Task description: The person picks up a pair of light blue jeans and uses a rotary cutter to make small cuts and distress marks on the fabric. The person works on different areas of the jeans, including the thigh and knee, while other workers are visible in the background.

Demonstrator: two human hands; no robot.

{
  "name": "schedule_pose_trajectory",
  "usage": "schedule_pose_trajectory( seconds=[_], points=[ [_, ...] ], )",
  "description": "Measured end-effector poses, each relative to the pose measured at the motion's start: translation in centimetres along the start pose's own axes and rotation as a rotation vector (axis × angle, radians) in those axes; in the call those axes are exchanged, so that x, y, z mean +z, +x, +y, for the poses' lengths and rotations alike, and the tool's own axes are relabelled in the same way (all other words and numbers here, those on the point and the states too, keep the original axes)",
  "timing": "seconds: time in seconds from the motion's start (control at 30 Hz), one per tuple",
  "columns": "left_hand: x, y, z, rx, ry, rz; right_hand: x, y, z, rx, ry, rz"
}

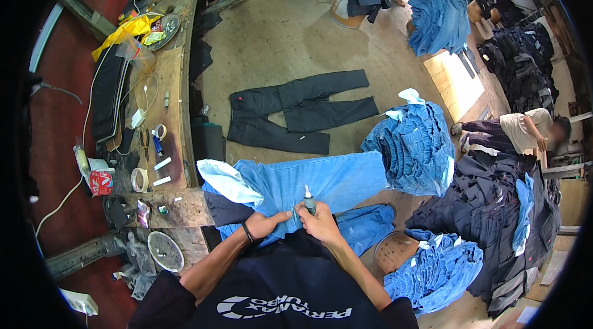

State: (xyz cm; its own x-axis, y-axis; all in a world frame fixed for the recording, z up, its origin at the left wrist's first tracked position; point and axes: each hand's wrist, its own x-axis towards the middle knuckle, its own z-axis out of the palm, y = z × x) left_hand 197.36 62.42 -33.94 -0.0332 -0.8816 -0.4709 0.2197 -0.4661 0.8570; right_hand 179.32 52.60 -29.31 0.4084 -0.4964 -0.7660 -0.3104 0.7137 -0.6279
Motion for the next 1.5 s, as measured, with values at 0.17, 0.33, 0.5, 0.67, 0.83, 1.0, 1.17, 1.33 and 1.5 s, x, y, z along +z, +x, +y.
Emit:
schedule_pose_trajectory(
  seconds=[0.17,0.33,0.5,0.67,0.83,1.0,1.17,1.33,1.5],
  points=[
    [0.1,0.2,-0.2,0.000,-0.017,0.008,0.5,0.8,-0.3,-0.030,-0.015,0.052],
    [-0.3,0.2,-0.3,-0.006,0.027,-0.018,0.9,0.9,0.4,-0.037,0.031,0.107],
    [-0.4,0.1,-0.3,-0.061,0.030,-0.018,0.3,0.5,-1.0,0.057,0.087,0.040],
    [0.2,0.6,-0.5,-0.023,-0.041,0.018,0.4,1.0,-1.6,0.084,0.018,0.059],
    [0.1,0.9,-0.6,-0.027,0.025,0.016,0.7,1.4,-1.4,0.084,0.092,0.076],
    [-0.3,0.0,-0.4,-0.058,-0.068,0.009,-0.1,0.3,-1.5,0.080,-0.009,0.003],
    [-0.7,0.0,-0.7,-0.110,-0.007,0.003,-0.4,0.5,-0.7,-0.077,-0.229,-0.069],
    [-0.4,0.4,-1.6,0.016,0.001,0.025,-1.0,0.8,0.2,-0.161,-0.379,-0.148],
    [-0.5,0.0,-1.4,-0.038,0.000,0.035,-0.9,0.1,0.9,-0.017,-0.049,-0.119]
  ],
)
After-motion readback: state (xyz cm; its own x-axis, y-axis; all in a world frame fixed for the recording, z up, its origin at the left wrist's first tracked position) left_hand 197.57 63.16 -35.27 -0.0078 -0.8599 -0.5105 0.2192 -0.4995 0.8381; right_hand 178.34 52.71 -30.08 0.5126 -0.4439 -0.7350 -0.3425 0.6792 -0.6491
